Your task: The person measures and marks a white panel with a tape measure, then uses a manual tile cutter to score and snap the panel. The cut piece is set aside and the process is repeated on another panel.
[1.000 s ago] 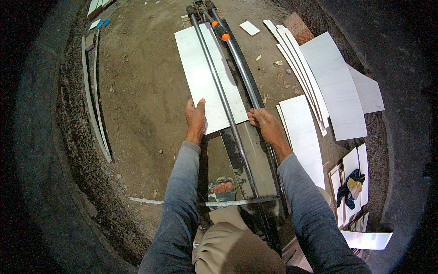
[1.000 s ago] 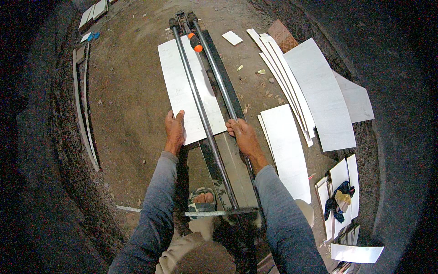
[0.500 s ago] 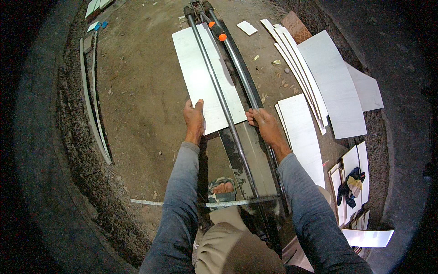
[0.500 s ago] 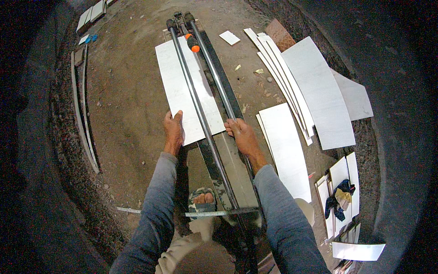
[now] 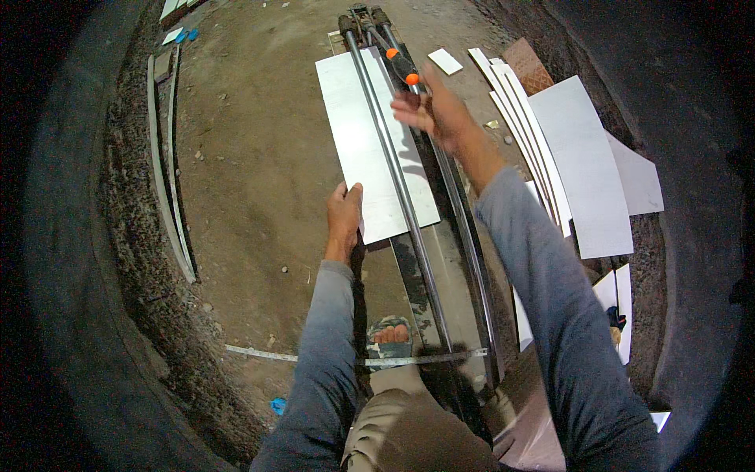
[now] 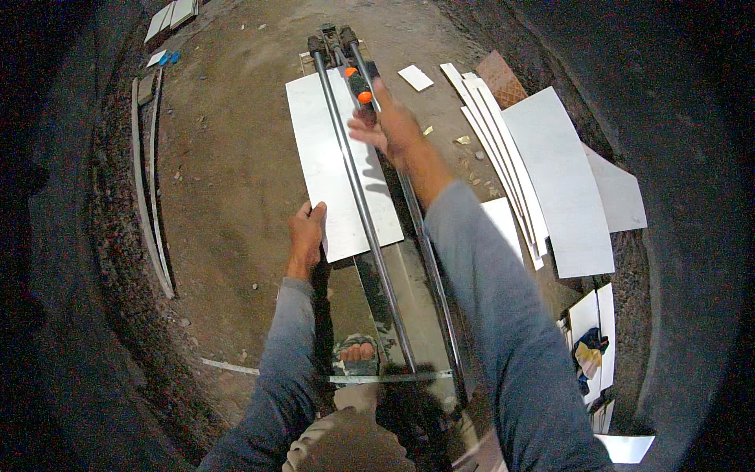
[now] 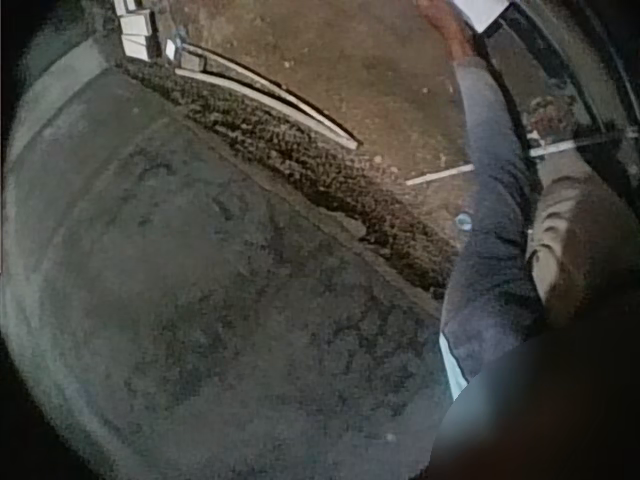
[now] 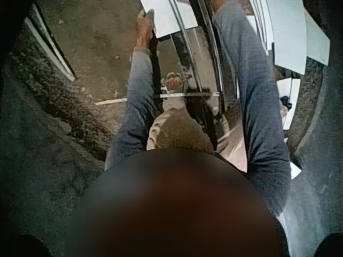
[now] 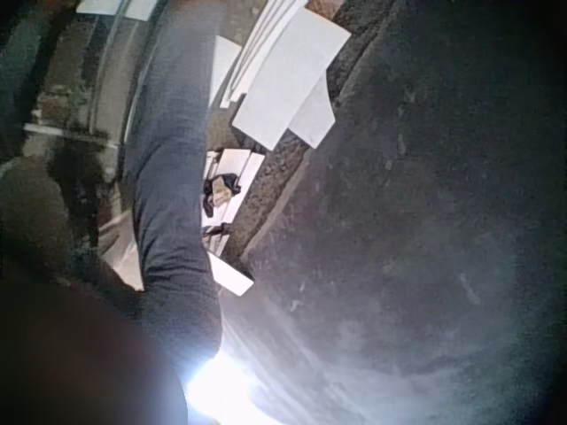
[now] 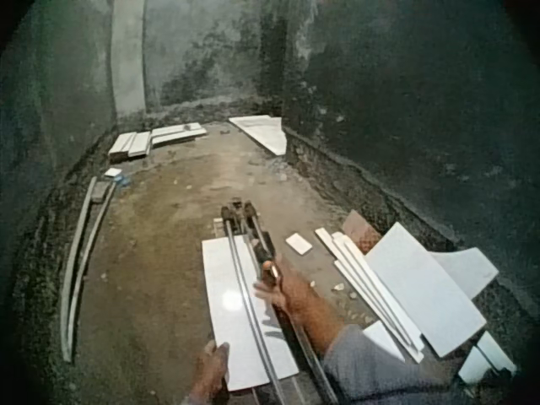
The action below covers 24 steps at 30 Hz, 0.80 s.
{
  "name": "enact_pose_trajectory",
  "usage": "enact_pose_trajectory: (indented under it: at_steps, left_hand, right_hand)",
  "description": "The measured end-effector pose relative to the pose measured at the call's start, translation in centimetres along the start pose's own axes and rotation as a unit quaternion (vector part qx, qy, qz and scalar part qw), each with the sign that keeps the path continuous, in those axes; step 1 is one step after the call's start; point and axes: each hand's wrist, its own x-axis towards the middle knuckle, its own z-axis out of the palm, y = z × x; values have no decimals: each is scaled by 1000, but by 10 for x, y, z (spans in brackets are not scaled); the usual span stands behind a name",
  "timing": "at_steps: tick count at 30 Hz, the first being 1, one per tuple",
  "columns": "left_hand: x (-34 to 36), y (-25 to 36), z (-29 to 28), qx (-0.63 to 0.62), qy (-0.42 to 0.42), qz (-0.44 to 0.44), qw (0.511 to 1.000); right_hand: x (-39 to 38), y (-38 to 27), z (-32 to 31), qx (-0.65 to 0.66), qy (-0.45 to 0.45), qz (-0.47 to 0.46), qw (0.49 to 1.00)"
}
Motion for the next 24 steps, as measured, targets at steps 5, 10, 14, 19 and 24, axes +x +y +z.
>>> enact_pose_trajectory:
  at_steps: [5, 10, 14, 19, 24]
  left_hand:
    - [-11, 7, -4, 72, -10, 2, 997]
    - [-19, 18, -2, 98, -18, 15, 995]
    - [-29, 32, 5, 284, 82, 71, 953]
    - [-18, 66, 32, 321, 156, 283, 890]
    - [41, 114, 87, 361, 49, 401, 841]
  right_hand:
    - [46, -49, 40, -185, 0, -5, 983]
    - [51, -63, 53, -321, 69, -54, 943]
    - [19, -72, 41, -432, 26, -64, 899]
    - [-109, -35, 11, -417, 47, -108, 901]
    - [-242, -3, -4, -357, 107, 5, 928]
